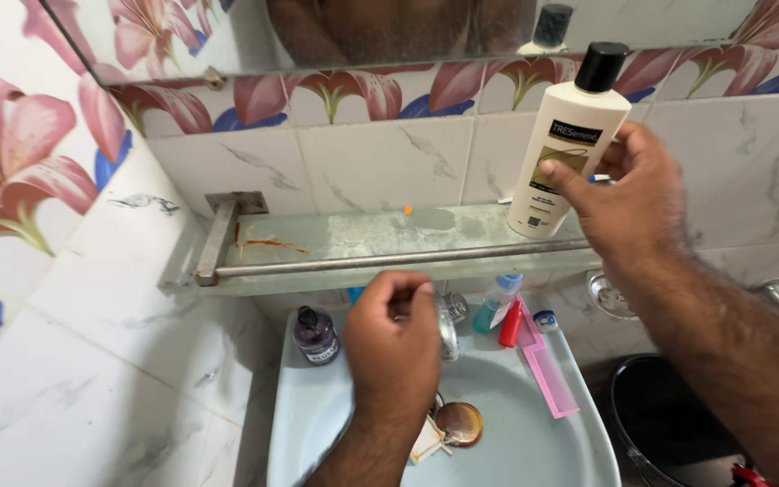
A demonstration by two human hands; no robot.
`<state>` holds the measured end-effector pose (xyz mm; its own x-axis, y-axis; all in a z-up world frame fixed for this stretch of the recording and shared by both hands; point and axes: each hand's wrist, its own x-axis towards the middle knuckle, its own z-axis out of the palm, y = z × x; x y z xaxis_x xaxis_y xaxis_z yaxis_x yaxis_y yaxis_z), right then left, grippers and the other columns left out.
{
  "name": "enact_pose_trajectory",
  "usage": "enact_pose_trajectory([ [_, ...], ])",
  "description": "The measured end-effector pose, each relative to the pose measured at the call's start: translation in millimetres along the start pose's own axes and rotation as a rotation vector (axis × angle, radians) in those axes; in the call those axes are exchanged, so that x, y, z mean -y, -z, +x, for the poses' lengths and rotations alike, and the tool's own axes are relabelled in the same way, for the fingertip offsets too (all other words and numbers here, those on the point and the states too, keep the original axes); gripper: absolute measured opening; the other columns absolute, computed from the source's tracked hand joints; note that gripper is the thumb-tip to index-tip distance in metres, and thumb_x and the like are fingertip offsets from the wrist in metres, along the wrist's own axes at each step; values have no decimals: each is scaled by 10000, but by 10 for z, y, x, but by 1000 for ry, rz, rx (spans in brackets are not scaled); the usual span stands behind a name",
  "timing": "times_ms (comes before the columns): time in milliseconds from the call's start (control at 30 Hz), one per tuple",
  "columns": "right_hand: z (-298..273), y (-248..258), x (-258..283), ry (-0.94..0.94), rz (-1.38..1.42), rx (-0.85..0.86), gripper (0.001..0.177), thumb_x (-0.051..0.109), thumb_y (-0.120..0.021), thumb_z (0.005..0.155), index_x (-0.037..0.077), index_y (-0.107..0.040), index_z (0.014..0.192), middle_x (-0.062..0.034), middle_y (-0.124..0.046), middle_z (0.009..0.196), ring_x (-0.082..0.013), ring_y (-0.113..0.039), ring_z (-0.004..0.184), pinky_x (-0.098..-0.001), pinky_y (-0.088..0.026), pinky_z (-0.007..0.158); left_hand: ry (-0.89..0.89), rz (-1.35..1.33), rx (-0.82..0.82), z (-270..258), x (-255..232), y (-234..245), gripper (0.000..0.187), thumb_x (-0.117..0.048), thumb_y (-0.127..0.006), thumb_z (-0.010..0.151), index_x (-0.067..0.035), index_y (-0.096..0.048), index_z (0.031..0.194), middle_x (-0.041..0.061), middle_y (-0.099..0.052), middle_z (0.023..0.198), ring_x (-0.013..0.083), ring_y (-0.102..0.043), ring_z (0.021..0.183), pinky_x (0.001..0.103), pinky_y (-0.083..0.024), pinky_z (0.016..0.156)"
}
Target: The person cleans a bathroom sink area by first moving toiletries and a comb from a glass shelf to the sink basin. They then use a sponge and soap to scrub the glass shelf and the metal towel bar, rinsing the sponge under running water. Finally, the person rinses their hands and turns off the tap.
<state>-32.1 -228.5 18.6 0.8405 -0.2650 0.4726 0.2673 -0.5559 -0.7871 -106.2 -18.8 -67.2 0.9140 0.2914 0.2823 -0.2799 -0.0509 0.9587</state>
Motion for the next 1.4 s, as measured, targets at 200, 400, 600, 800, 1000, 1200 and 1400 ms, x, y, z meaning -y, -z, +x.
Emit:
enact_pose_trajectory([
  [200,-42,-121,33,-93,5,20,357,130,-785,886,29,-642,1198,-92,-759,1115,-173,-745,1019,-343,-611,901,1,15,99,176,-429,-70,112,-103,-687,889,-46,-767,943,29,-764,776,82,-688,652,250,-547,592],
  [400,-35,-59,109,-109,-33,46,353,144,-784,886,38,-647,1194,-95,-759,1090,-166,-743,1011,-331,-605,911,-90,71,144,296,-643,-155,116,-94,-686,892,-56,-774,958,16,-769,774,66,-697,657,235,-559,610],
  [600,-111,16,321,53,129,106,329,125,-777,907,29,-651,1196,-93,-765,1112,-152,-737,1055,-334,-606,966,-186,85,155,306,-839,-192,129,-89,-694,882,-62,-775,979,26,-772,827,96,-729,691,256,-594,646],
  [800,-235,111,692,180,467,309,332,93,-760,928,8,-641,1227,-98,-749,1185,-165,-717,1134,-349,-598,1039,-388,114,70,287,-1116,-74,271,-147,-722,911,-47,-710,1162,82,-753,1049,131,-750,921,273,-632,773],
  [1000,-398,131,910,117,585,663,334,61,-732,888,-11,-653,1204,-129,-758,1146,-194,-745,1080,-409,-637,1000,-507,142,38,222,-1323,292,688,-253,-780,880,-8,-489,1453,113,-602,1329,154,-632,1001,286,-601,720],
  [1200,-657,-121,980,-126,615,892,374,50,-758,812,16,-677,1175,-108,-795,1101,-206,-771,1018,-412,-655,942,-383,217,165,63,-1286,647,600,-239,-788,842,-37,-569,1362,76,-713,1152,135,-707,904,296,-610,723],
  [1400,-927,-368,892,-127,473,1063,381,9,-773,791,8,-716,1168,-93,-811,1100,-157,-760,1018,-346,-617,961,-195,294,166,-207,-1100,920,413,-201,-791,805,-72,-691,1185,53,-784,990,148,-775,871,303,-618,752],
])
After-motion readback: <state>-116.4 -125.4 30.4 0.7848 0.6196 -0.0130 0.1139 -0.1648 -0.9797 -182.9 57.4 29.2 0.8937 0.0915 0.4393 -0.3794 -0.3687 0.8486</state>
